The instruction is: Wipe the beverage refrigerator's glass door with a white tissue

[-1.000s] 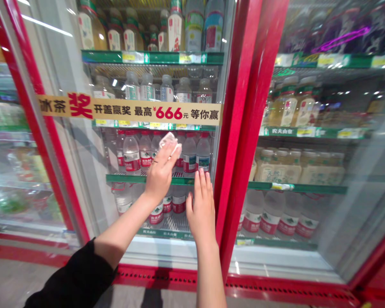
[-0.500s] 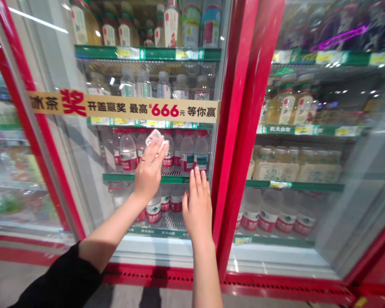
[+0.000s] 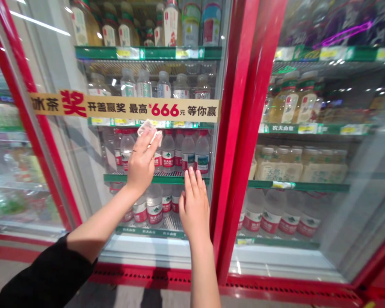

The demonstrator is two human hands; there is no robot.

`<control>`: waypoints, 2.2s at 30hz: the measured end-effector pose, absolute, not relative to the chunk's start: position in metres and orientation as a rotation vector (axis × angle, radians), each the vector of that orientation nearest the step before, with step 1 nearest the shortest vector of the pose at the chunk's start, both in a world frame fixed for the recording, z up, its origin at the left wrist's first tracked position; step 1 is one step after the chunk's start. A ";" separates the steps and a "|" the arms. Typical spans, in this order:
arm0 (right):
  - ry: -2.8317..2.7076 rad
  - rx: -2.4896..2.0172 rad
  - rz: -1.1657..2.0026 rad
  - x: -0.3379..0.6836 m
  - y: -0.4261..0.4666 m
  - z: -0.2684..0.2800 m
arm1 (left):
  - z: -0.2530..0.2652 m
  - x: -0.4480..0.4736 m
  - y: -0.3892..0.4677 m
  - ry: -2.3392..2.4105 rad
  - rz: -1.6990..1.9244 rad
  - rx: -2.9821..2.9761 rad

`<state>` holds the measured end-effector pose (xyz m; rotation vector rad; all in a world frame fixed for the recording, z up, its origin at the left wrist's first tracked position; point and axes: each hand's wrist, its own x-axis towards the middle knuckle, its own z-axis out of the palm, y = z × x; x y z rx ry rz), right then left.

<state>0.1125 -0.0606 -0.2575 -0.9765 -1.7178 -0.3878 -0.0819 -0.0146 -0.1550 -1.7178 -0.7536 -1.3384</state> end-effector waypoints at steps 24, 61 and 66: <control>-1.640 -1.067 -0.419 0.126 -0.063 -0.255 | -0.166 -0.035 -0.016 -0.556 -1.055 -1.977; -1.238 -1.003 -0.544 0.135 -0.050 -0.281 | -0.168 0.018 -0.007 -0.198 -1.065 -1.907; -1.216 -0.970 -0.544 0.132 -0.051 -0.280 | -0.163 -0.016 -0.009 -0.077 -0.926 -1.978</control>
